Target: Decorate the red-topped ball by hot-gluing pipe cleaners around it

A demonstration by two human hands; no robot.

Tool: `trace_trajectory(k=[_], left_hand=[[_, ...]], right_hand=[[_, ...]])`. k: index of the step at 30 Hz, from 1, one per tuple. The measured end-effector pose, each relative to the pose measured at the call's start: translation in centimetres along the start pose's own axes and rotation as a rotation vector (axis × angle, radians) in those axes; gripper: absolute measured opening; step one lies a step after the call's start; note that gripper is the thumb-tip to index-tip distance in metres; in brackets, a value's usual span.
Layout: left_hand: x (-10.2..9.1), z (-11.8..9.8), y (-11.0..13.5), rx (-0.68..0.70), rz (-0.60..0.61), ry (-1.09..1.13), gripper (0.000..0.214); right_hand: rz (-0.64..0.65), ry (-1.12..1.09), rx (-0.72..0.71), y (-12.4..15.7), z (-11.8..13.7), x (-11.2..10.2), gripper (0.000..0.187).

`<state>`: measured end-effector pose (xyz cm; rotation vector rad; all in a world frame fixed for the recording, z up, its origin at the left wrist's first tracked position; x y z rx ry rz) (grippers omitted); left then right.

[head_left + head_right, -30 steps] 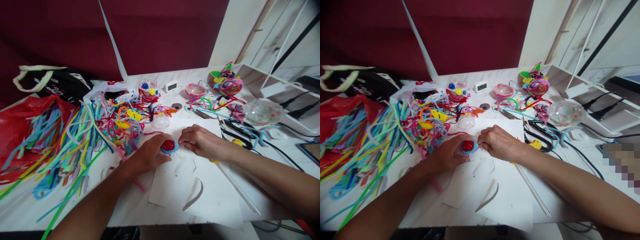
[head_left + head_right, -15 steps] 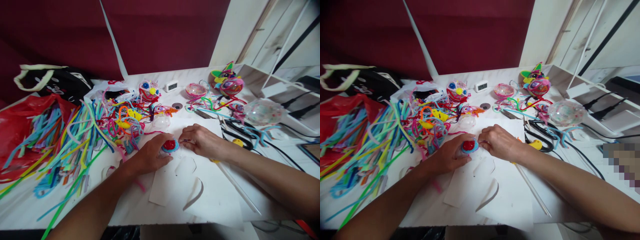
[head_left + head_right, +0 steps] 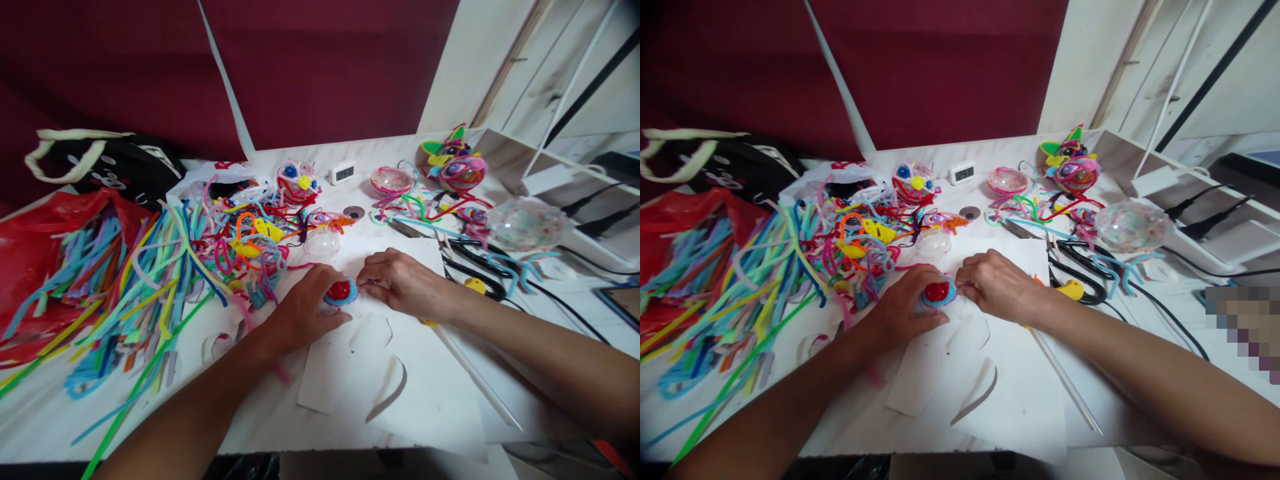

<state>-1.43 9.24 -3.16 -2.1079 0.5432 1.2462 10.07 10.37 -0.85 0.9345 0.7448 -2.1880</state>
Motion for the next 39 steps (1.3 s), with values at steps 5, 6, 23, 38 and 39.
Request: trace_trajectory(k=[5, 6, 23, 38, 39], left_hand=[[-0.1, 0.1, 0.0, 0.023, -0.004, -0.003, 0.047], [-0.2, 0.1, 0.1, 0.021, 0.002, -0.002, 0.048], [-0.1, 0.4, 0.3, -0.02, 0.079, 0.032, 0.054], [0.1, 1.0, 0.3, -0.092, 0.055, 0.011, 0.062], [0.1, 1.0, 0.3, -0.103, 0.048, 0.017, 0.063]], right_hand=[[0.006, -0.009, 0.001, 0.0, 0.1, 0.0, 0.014], [0.005, -0.01, 0.002, 0.0, 0.2, 0.0, 0.014], [0.027, -0.036, -0.008, 0.0, 0.4, -0.1, 0.016], [0.017, -0.032, -0.009, 0.0, 0.3, -0.1, 0.015], [0.016, -0.032, -0.008, 0.0, 0.3, -0.1, 0.014]])
Point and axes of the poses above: each hand's wrist, its own y-axis away from the middle knuckle, its own x-axis out of the palm, z = x × y, the point moved 8 cm from there along -y, towards the middle knuckle, and after that the axes turned 14 degrees about -y, right-handed, at the moved point
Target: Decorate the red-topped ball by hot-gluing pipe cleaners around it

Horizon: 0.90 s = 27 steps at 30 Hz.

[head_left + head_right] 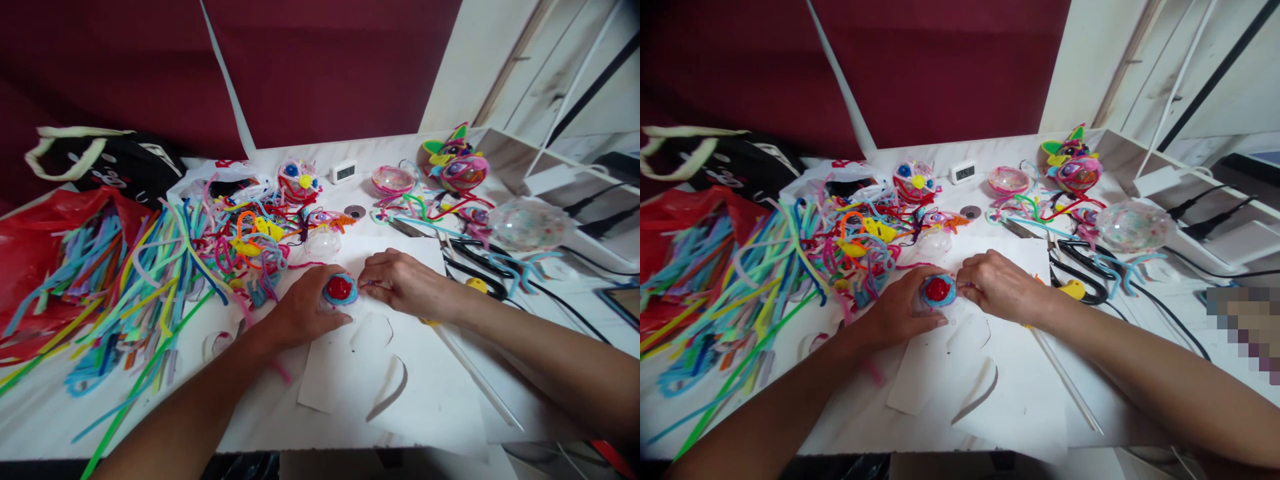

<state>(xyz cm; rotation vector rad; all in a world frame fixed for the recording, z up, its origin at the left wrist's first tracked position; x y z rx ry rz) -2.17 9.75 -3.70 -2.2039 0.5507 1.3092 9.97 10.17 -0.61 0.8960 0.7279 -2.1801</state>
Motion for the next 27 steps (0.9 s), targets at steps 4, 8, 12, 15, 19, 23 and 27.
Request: trace_trajectory(k=[4, 8, 12, 15, 19, 23, 27], left_hand=[[0.18, 0.06, -0.07, -0.029, -0.004, 0.016, 0.061], [0.23, -0.05, 0.05, -0.035, -0.003, 0.024, 0.058], [0.28, -0.01, 0.12, -0.036, 0.015, 0.04, 0.06], [0.31, 0.1, 0.1, -0.028, 0.038, 0.065, 0.06], [0.35, 0.2, 0.09, -0.011, 0.07, 0.112, 0.063], [0.36, 0.1, 0.14, 0.011, 0.075, 0.122, 0.063], [0.5, -0.34, 0.17, 0.058, 0.042, 0.059, 0.059]], right_hand=[[-0.01, -0.002, 0.004, 0.09, -0.08, 0.01, 0.013], [-0.022, -0.01, 0.01, 0.04, -0.23, 0.1, 0.011], [-0.029, -0.019, 0.016, -0.04, -0.36, 0.1, 0.01], [-0.018, -0.022, 0.014, -0.05, -0.31, 0.1, 0.011], [-0.001, -0.023, 0.014, -0.02, -0.19, 0.07, 0.012], [0.008, -0.021, 0.016, 0.01, -0.1, 0.04, 0.011], [0.005, -0.021, 0.012, 0.01, -0.08, 0.04, 0.01]])
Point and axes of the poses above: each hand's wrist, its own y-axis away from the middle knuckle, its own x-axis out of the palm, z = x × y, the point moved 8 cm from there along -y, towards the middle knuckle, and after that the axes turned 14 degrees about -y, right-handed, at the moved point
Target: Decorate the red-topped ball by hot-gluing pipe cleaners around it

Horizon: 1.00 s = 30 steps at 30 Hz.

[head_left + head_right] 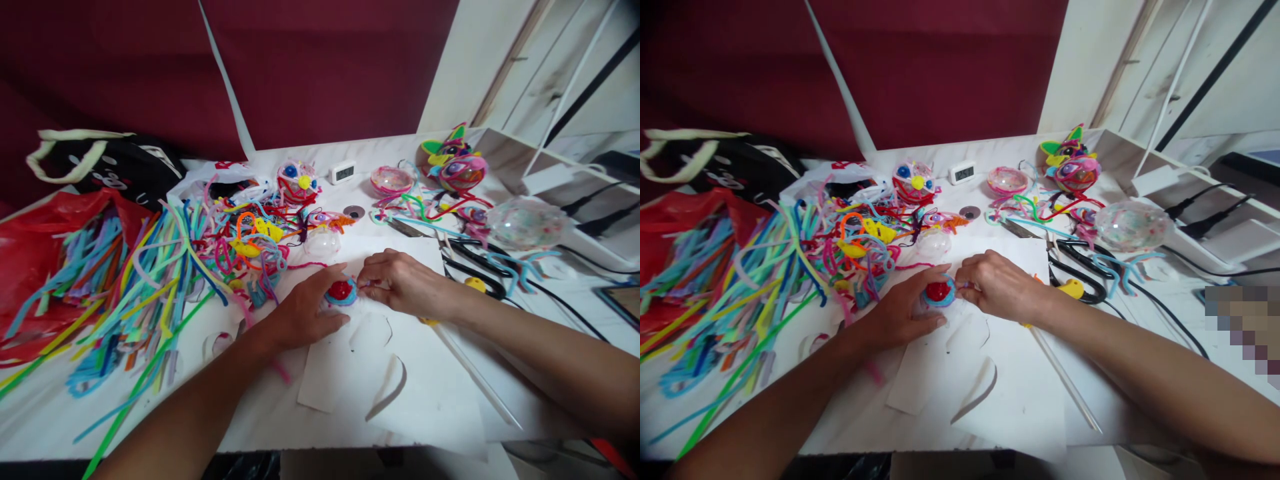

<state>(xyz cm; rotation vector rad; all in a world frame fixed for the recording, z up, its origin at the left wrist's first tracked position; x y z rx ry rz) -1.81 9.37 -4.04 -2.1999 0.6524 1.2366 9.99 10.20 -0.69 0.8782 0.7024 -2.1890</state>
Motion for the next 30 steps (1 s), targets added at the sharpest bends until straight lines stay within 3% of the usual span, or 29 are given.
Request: trace_trajectory(k=[5, 14, 30], left_hand=[[-0.01, -0.29, -0.17, 0.002, -0.073, -0.058, 0.051], [-0.57, -0.95, -0.34, 0.073, -0.08, -0.061, 0.038], [-0.43, -0.03, -0.23, 0.072, -0.025, -0.022, 0.044]], right_hand=[[-0.016, 0.006, 0.0, 0.03, -0.14, -0.08, 0.009], [-0.006, 0.017, 0.01, 0.06, -0.58, -0.06, 0.013], [0.017, 0.023, -0.001, 0.04, -0.17, -0.1, 0.013]])
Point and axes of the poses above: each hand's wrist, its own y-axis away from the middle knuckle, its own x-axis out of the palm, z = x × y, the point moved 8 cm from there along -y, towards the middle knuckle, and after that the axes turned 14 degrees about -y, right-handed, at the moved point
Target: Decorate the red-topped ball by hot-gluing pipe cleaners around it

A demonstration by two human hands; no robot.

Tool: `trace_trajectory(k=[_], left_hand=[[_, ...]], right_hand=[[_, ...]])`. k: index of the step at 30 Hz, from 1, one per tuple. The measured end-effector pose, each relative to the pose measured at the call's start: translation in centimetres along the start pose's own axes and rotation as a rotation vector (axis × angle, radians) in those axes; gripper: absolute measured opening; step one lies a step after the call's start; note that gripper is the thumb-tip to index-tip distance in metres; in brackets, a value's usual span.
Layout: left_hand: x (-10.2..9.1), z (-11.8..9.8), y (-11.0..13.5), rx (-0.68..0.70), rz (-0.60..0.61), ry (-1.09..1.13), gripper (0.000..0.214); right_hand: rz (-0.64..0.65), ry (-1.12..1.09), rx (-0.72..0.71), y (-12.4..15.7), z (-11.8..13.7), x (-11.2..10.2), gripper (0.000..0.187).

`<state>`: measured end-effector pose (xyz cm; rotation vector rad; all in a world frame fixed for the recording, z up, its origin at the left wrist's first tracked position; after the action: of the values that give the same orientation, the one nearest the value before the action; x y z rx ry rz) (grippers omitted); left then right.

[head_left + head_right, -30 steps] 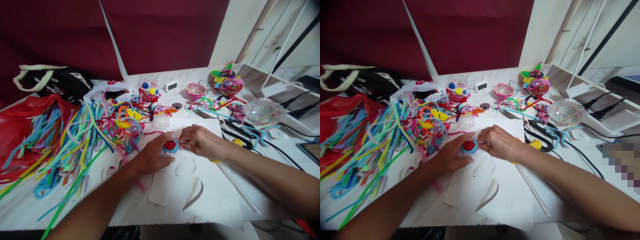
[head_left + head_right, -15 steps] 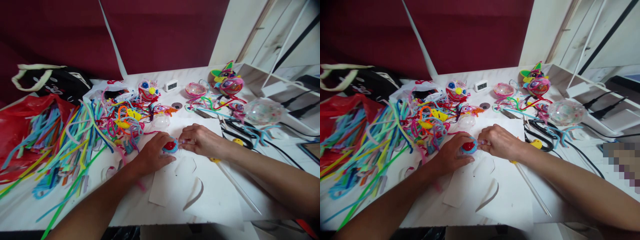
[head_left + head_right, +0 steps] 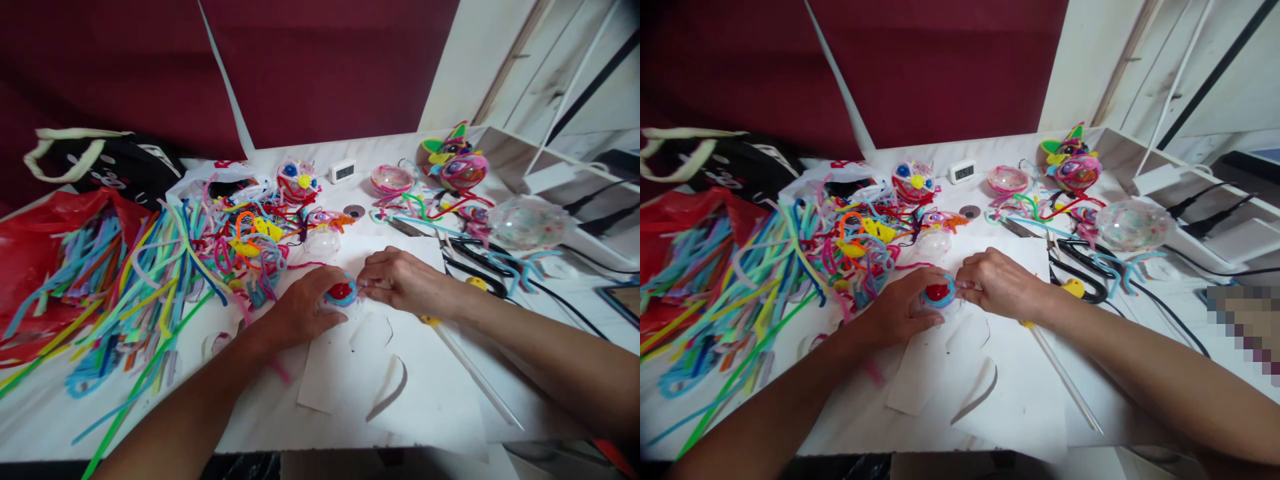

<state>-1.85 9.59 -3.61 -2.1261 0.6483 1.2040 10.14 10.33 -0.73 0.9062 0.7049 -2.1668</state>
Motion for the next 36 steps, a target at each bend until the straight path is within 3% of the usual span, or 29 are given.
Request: trace_trajectory(k=[22, 29, 36], left_hand=[[0.0, -0.7, 0.5, 0.056, 0.003, -0.082, 0.047], [-0.2, -1.8, 0.5, 0.055, -0.086, -0.178, 0.034], [0.0, -1.8, 0.5, 0.056, -0.097, -0.198, 0.032]], right_hand=[[-0.043, -0.007, 0.009, 0.0, -0.3, 0.1, 0.014], [-0.035, -0.008, 0.014, -0.1, -0.3, 0.1, 0.012], [0.012, -0.022, -0.008, -0.1, -0.1, 0.1, 0.012]])
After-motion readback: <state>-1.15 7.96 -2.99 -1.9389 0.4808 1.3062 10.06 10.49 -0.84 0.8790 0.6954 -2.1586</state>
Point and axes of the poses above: each hand's wrist, its own y-axis away from the middle knuckle, its own x-axis out of the palm, z = x × y, the point moved 8 cm from there along -y, towards the middle knuckle, and after that the axes turned 14 degrees about -y, right-handed, at the moved point
